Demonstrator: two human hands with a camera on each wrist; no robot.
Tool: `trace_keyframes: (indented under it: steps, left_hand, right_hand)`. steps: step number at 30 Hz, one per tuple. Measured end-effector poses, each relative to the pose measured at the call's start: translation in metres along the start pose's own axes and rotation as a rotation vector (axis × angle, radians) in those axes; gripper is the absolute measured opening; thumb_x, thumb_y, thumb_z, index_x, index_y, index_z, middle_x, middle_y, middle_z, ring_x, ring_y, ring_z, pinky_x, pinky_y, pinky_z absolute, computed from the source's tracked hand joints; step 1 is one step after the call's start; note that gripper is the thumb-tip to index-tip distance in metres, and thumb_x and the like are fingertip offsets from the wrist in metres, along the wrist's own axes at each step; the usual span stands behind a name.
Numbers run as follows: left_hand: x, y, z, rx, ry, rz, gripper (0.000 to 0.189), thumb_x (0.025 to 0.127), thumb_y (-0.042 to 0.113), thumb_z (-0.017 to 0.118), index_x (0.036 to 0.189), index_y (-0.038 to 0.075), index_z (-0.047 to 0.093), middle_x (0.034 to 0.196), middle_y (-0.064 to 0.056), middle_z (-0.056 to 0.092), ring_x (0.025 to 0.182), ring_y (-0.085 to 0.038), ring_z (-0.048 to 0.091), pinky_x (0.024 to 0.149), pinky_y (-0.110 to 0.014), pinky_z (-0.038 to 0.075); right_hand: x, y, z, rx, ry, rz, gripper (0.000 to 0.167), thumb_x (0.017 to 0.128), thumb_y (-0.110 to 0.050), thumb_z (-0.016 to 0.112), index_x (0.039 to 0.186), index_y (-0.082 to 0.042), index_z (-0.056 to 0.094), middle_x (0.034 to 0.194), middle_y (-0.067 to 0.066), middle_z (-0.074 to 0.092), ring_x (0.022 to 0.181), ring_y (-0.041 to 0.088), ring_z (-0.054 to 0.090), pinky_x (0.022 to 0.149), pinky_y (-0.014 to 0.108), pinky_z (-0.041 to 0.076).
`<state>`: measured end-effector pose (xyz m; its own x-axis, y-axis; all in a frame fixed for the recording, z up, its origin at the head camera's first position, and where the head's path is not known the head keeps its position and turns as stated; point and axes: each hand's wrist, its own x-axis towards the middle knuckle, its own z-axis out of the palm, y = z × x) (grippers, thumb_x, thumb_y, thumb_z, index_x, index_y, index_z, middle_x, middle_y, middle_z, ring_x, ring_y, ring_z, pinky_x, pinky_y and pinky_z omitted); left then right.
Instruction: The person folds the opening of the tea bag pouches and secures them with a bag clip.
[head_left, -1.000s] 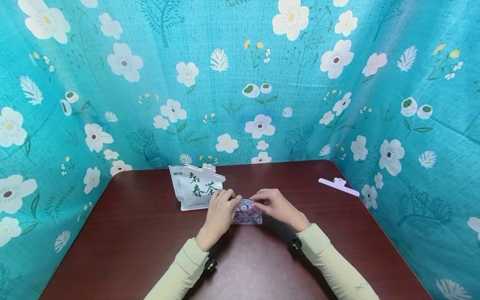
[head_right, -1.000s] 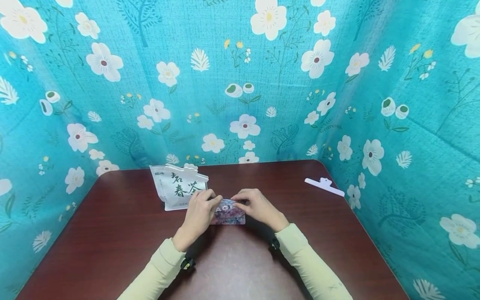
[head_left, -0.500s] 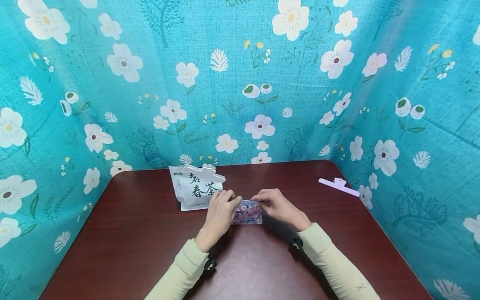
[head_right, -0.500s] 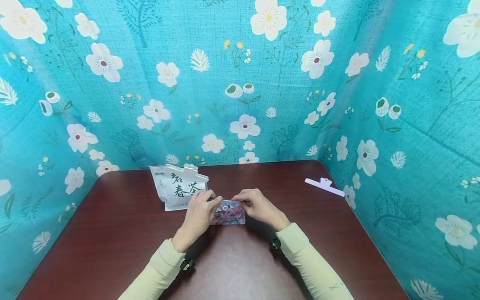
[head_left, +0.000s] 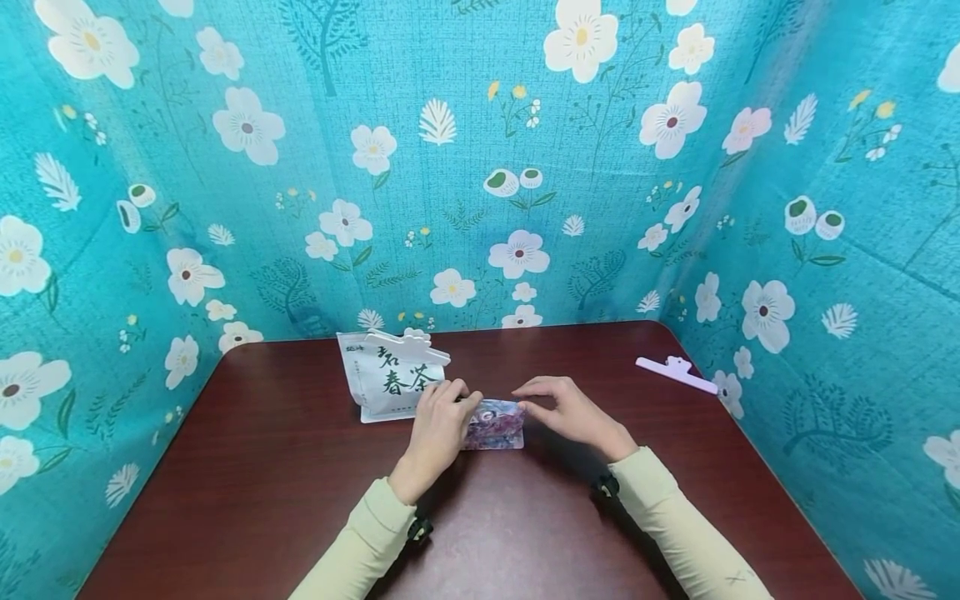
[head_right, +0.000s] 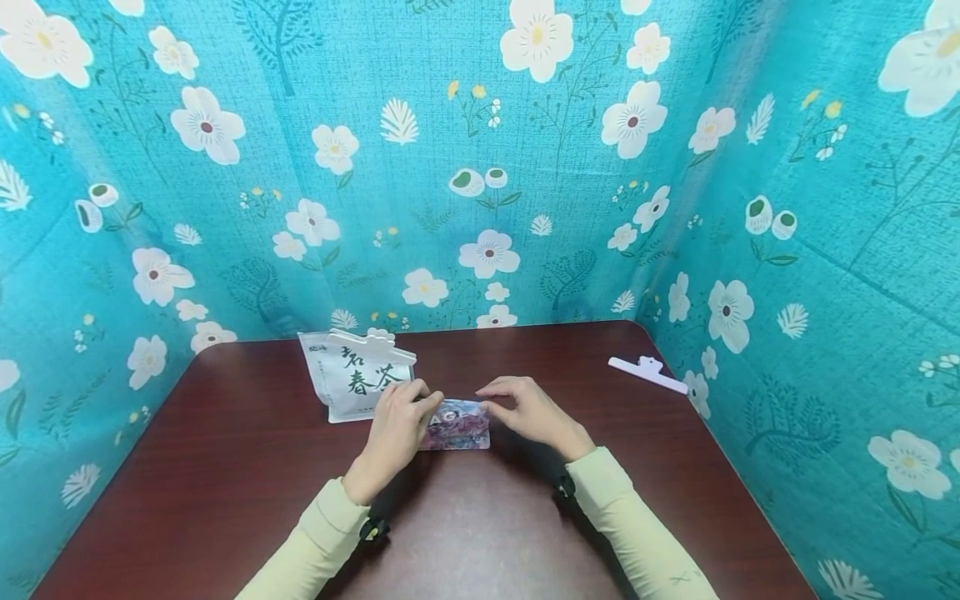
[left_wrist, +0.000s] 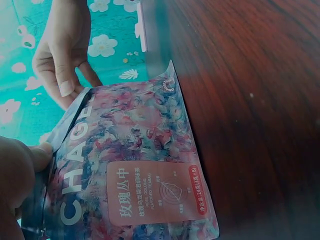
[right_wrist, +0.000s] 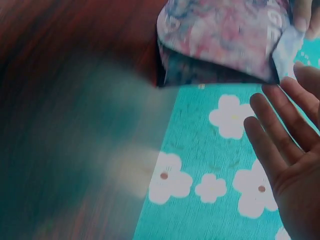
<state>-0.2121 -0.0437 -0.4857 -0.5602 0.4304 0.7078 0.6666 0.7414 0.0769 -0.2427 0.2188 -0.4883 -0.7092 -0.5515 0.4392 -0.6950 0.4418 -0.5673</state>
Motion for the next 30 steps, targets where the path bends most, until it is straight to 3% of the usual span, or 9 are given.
trace_keyframes:
  steps: [5,10,16,30]
  left_hand:
    - [0.0,0.0,0.0,-0.009,0.006,0.001,0.012,0.097,0.011,0.067,0.096,0.013,0.078,0.081,0.0,0.054,0.072,-0.019,0.05,0.068,-0.035,0.037]
    - [-0.001,-0.001,0.0,-0.01,0.007,0.005,0.013,0.097,0.01,0.066,0.097,0.014,0.079,0.081,0.0,0.055,0.072,-0.019,0.051,0.068,-0.034,0.038]
    - [0.0,-0.001,0.001,-0.005,-0.007,0.001,0.014,0.098,0.01,0.065,0.099,0.015,0.079,0.082,0.001,0.055,0.074,-0.019,0.052,0.07,-0.034,0.038]
    - [-0.001,-0.001,0.0,0.003,-0.023,0.0,0.015,0.099,0.01,0.065,0.101,0.014,0.079,0.083,0.0,0.055,0.075,-0.019,0.052,0.07,-0.035,0.038]
  right_hand:
    - [-0.006,0.019,-0.017,-0.07,0.059,0.064,0.021,0.095,-0.013,0.072,0.116,-0.014,0.076,0.111,0.006,0.075,0.105,0.016,0.069,0.093,0.041,0.056]
    - [-0.014,0.042,-0.04,-0.145,0.112,0.118,0.022,0.093,-0.008,0.073,0.114,-0.01,0.077,0.11,0.006,0.075,0.105,0.021,0.07,0.093,0.046,0.055]
    - [-0.024,0.066,-0.066,-0.195,0.148,0.189,0.023,0.09,-0.002,0.074,0.114,-0.002,0.075,0.112,0.015,0.073,0.108,0.033,0.068,0.095,0.055,0.052]
    - [-0.05,0.121,-0.113,-0.34,0.043,0.497,0.047,0.099,-0.008,0.062,0.14,0.012,0.051,0.143,0.035,0.048,0.132,0.051,0.046,0.108,0.066,0.037]
